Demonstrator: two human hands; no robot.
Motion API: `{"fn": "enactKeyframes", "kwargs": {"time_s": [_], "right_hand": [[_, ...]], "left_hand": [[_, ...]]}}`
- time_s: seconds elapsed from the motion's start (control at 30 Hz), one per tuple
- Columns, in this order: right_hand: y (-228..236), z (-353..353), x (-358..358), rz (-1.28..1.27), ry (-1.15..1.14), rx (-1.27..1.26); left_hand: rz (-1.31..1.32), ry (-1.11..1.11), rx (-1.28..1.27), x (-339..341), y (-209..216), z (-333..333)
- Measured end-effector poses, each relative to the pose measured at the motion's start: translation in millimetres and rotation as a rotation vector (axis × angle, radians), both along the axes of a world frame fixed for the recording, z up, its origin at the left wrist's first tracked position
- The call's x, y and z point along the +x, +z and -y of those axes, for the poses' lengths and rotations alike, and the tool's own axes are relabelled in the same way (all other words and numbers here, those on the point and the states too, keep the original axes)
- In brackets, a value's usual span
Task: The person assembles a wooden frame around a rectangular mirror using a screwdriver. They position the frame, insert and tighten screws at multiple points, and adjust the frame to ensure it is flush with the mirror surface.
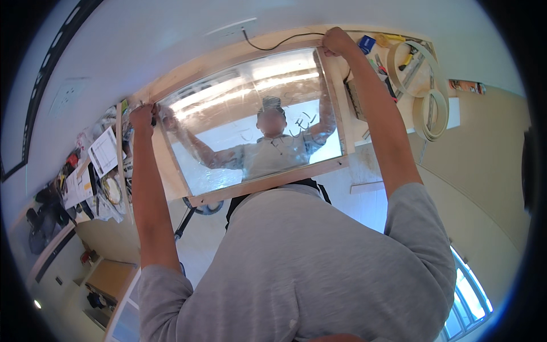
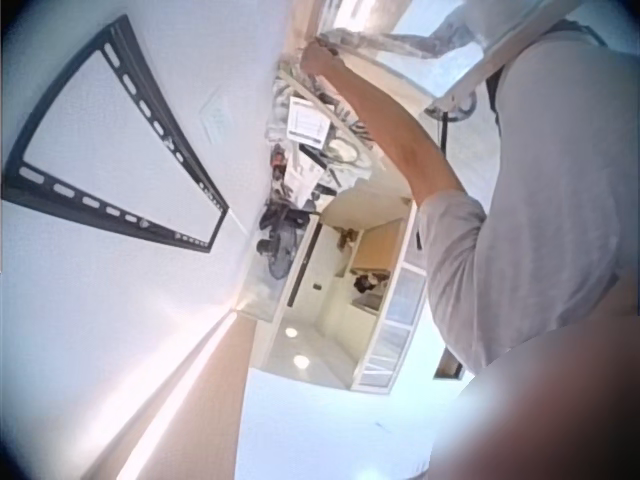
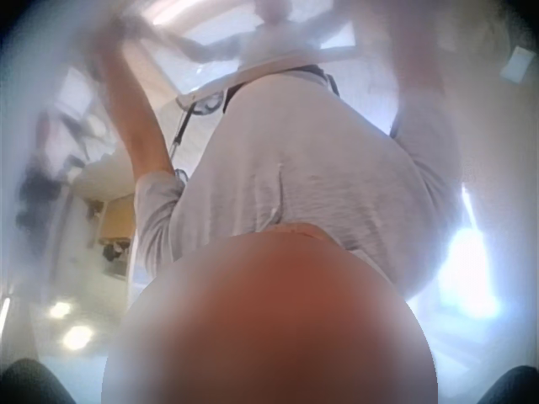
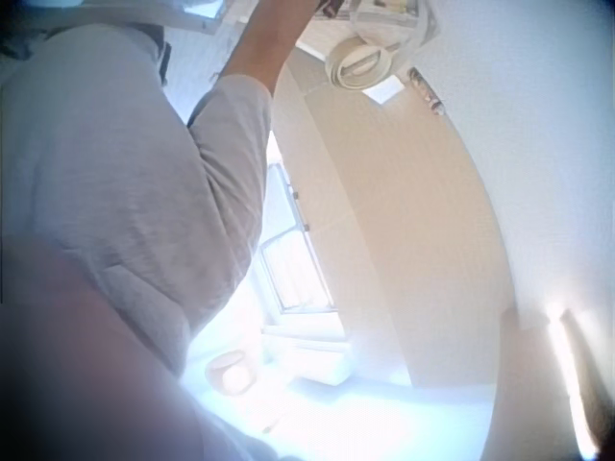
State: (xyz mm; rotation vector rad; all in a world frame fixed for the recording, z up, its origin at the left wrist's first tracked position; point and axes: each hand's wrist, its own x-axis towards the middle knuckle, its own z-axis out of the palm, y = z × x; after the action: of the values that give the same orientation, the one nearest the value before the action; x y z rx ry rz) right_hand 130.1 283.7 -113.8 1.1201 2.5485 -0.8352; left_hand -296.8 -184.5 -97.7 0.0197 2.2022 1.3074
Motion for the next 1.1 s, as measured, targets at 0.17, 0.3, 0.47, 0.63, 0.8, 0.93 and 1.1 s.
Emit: {"fn": "enactKeyframes", "kwargs": {"time_s": [0.17, 0.3, 0.47, 0.63, 0.8, 0.93, 1.1], "right_hand": [[6, 5, 9, -0.159, -0.515, -0.43], [12, 2, 3, -0.133, -0.571, -0.488], [24, 8, 7, -0.08, -0.474, -0.369], [24, 7, 10, -0.087, -0.447, -0.368], [13, 5, 12, -0.148, -0.461, -0.407], [5, 9, 16, -0.236, -0.506, -0.417], [6, 13, 20, -0.266, -0.508, -0.417]], "left_hand": [[0.011, -0.124, -0.137, -11, -11, 3], [0.145, -0.048, 0.056, -18, -5, 11], [0.101, -0.089, 0.181, -13, 3, 12], [0.165, 0.015, 0.223, -8, 7, 5], [0.144, -0.018, 0.169, -9, 9, 4], [0.053, -0.007, 0.073, -5, 3, 2], [0.044, 0.007, 0.157, -3, -8, 9]]}}
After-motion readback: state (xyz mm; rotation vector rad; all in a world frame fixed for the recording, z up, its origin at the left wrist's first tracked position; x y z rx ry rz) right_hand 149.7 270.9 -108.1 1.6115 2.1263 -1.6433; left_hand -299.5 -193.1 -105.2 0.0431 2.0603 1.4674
